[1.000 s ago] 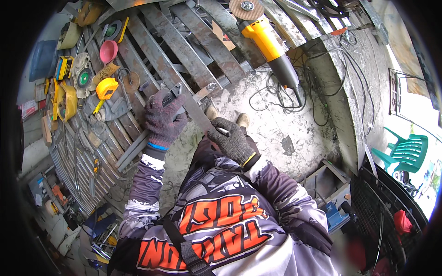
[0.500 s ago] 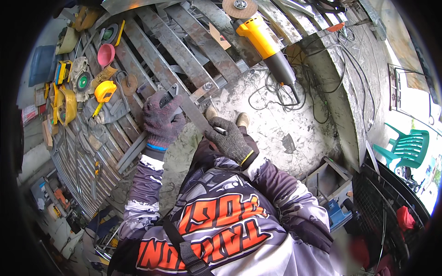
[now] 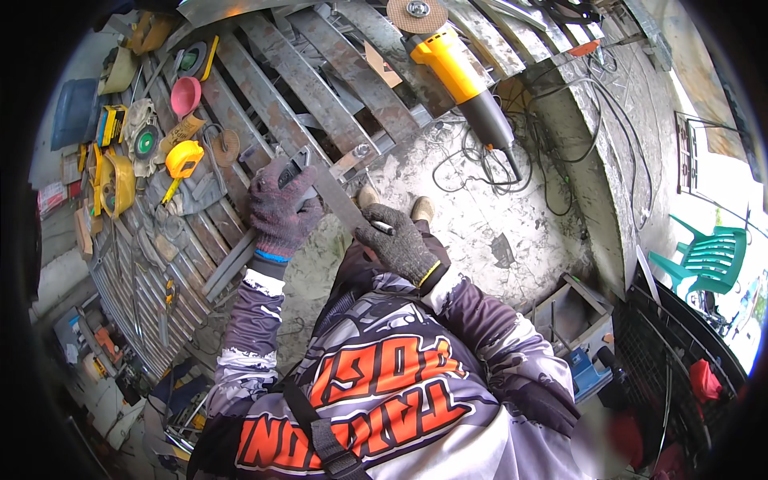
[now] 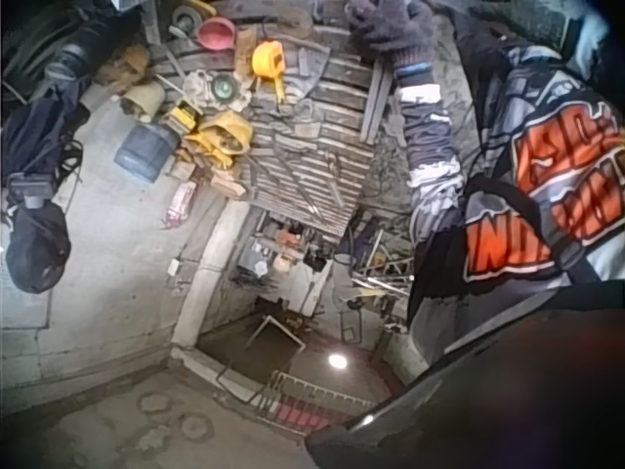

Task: The person measures and marks a metal square tube using a try square and a marker.

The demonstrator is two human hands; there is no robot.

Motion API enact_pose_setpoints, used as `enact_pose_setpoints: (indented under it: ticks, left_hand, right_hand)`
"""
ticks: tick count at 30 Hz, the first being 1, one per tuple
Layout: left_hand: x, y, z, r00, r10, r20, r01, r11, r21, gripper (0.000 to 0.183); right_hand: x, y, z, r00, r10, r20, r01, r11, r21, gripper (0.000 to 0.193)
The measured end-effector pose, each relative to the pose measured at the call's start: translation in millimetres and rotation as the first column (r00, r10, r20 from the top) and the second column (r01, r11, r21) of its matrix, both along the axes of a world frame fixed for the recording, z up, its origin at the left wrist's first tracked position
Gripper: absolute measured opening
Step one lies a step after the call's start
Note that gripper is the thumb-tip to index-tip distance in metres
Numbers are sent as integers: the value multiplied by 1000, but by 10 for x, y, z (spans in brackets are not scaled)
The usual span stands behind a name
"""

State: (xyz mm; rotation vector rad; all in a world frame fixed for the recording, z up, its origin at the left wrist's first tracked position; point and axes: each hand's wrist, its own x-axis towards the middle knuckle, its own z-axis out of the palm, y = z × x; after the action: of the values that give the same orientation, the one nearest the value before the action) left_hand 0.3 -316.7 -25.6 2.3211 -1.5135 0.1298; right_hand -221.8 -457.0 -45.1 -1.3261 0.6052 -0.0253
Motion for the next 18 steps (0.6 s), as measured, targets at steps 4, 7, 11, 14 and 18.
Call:
enact_pose_setpoints:
  ticks: [4,7,11,14,18]
  left_hand:
    - [12,29,-32,1000,2,8,-2,1000,24,65]
    - [11,29,-34,1000,1,7,-1,1000,23,66]
    - [-1,25,-26,1000,12,7,-12,1000,25,66]
    - [8,-3,-5,1000,-2,30,1,1000,5,61]
    - [8,-20,6,999,-1,42,2,1000,-25,52]
  right_hand:
    - [-7,1,-28,998,24,61,-19,997,-79,21]
    - [17,-19,39,1000,9,5,-9,1000,-15,20]
    - [12,-34,78,1000,24,-5,-24,999,39,18]
    - [15,-36,96,1000,8,1,-8,999,43,18]
    - [17,-22,98,1000,10,0,-10,1000,2,18]
